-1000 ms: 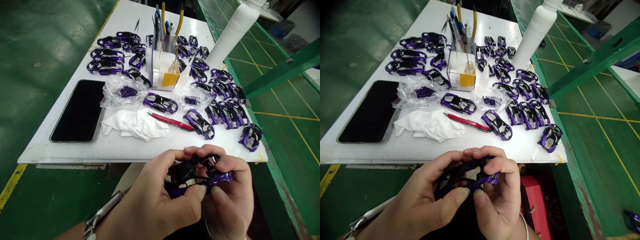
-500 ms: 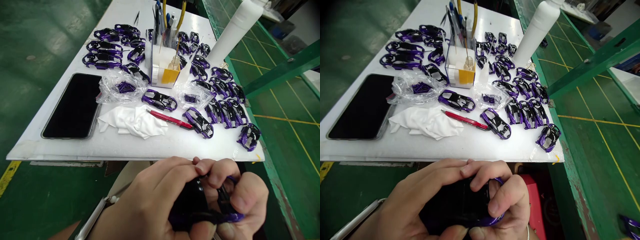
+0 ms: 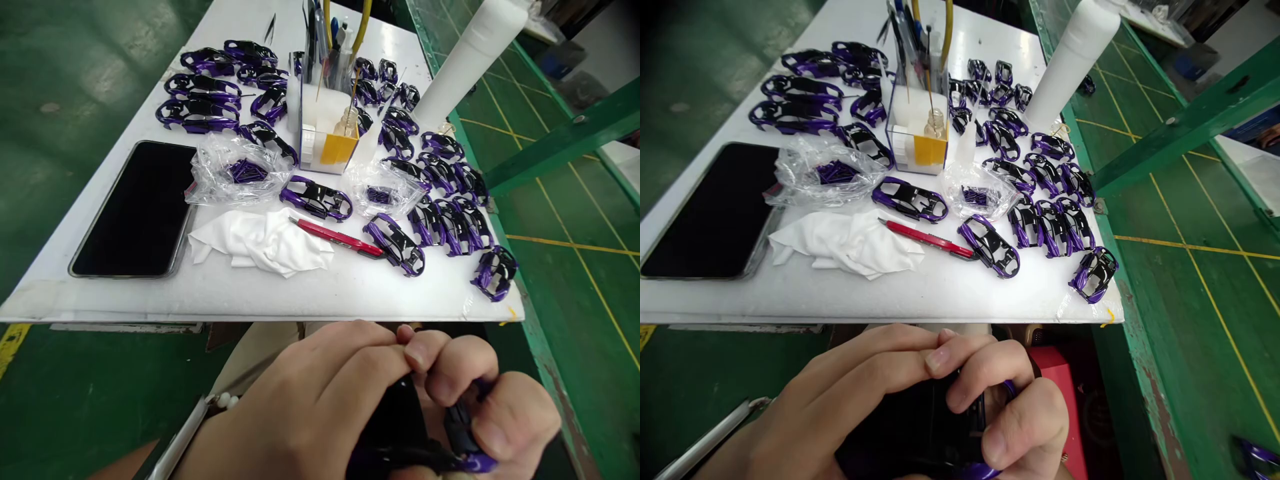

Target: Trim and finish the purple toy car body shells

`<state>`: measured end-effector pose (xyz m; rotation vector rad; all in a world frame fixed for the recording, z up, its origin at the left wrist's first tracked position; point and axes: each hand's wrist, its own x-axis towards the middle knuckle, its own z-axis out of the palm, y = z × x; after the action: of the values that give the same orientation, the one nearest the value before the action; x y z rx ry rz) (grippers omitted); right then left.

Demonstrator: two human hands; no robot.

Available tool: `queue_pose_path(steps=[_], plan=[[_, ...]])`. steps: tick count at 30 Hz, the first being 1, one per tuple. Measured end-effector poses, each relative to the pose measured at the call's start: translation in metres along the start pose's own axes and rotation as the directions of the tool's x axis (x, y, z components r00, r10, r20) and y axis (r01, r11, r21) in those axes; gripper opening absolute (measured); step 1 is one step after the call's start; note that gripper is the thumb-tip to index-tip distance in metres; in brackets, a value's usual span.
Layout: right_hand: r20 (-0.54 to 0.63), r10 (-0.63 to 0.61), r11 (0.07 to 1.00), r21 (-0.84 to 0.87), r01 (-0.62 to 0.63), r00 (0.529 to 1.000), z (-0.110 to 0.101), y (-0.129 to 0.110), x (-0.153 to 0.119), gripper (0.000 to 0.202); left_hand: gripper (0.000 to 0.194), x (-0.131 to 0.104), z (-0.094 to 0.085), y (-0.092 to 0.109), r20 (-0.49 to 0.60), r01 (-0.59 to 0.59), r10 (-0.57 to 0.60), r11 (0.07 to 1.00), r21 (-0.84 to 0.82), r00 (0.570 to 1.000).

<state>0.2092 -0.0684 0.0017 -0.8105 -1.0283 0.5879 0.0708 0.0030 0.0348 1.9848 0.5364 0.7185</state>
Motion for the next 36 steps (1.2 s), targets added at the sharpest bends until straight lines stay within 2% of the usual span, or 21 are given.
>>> queue_pose_path(steps=[5, 8, 11, 13, 15, 17, 19, 26, 28, 30, 32, 33, 34, 35, 36], plan=[[-0.001, -0.021, 1.000, 0.006, 0.021, 1.000, -0.002, 0.001, -0.006, 0.034, 0.035, -0.002, 0.001, 0.002, -0.003, -0.046, 0.046, 0.999, 0.012, 0.999], [-0.019, -0.022, 1.000, -0.014, 0.021, 1.000, -0.001, 0.000, -0.006, 0.033, 0.039, 0.001, -0.002, 0.002, -0.025, -0.028, 0.027, 0.999, -0.023, 0.999], [-0.025, 0.033, 0.992, -0.118, -0.035, 0.999, 0.001, -0.007, -0.005, 0.023, 0.044, 0.006, -0.004, 0.001, -0.003, 0.114, -0.117, 0.974, -0.196, 0.993], [-0.011, 0.123, 0.978, -0.168, -0.123, 0.992, 0.002, -0.013, -0.004, 0.022, 0.041, 0.010, -0.002, 0.000, 0.078, 0.271, -0.263, 0.868, -0.415, 0.962], [0.009, 0.202, 0.964, -0.180, -0.197, 0.979, 0.003, -0.019, -0.003, 0.020, 0.036, 0.013, 0.001, -0.001, 0.182, 0.401, -0.373, 0.682, -0.611, 0.910], [0.001, 0.262, 0.952, -0.166, -0.258, 0.965, 0.004, -0.023, -0.003, 0.017, 0.030, 0.014, 0.004, -0.001, 0.226, 0.457, -0.444, 0.528, -0.716, 0.867], [-0.021, 0.293, 0.946, -0.142, -0.293, 0.956, 0.004, -0.023, -0.002, 0.015, 0.027, 0.014, 0.005, -0.001, 0.249, 0.486, -0.482, 0.466, -0.739, 0.840], [-0.045, 0.323, 0.943, -0.069, -0.325, 0.945, 0.007, -0.019, -0.002, 0.013, 0.025, 0.014, 0.002, 0.004, 0.276, 0.528, -0.510, 0.452, -0.719, 0.814], [-0.051, 0.335, 0.939, -0.059, -0.338, 0.941, 0.011, -0.020, -0.003, 0.014, 0.026, 0.016, 0.002, 0.005, 0.275, 0.551, -0.541, 0.455, -0.699, 0.795], [-0.047, 0.323, 0.942, -0.084, -0.326, 0.945, 0.012, -0.021, -0.003, 0.012, 0.025, 0.019, 0.003, 0.006, 0.278, 0.588, -0.580, 0.455, -0.669, 0.765], [0.009, 0.289, 0.939, -0.199, -0.282, 0.957, 0.002, -0.023, -0.001, 0.018, 0.026, 0.020, 0.003, 0.004, 0.264, 0.613, -0.618, 0.460, -0.643, 0.740], [0.028, 0.262, 0.913, -0.331, -0.239, 0.965, -0.009, -0.024, 0.002, 0.026, 0.025, 0.018, 0.002, 0.001, 0.253, 0.619, -0.634, 0.461, -0.635, 0.731], [0.032, 0.237, 0.847, -0.496, -0.191, 0.971, -0.026, -0.026, 0.005, 0.039, 0.028, 0.014, 0.001, -0.004, 0.238, 0.617, -0.639, 0.471, -0.630, 0.731], [0.007, 0.182, 0.731, -0.670, -0.130, 0.983, -0.049, -0.030, 0.009, 0.052, 0.026, 0.009, -0.001, -0.012, 0.238, 0.617, -0.642, 0.466, -0.634, 0.729], [-0.123, 0.127, 0.479, -0.861, -0.170, 0.984, -0.077, -0.037, 0.013, 0.057, 0.023, 0.003, -0.004, -0.023, 0.252, 0.623, -0.640, 0.456, -0.636, 0.726]])
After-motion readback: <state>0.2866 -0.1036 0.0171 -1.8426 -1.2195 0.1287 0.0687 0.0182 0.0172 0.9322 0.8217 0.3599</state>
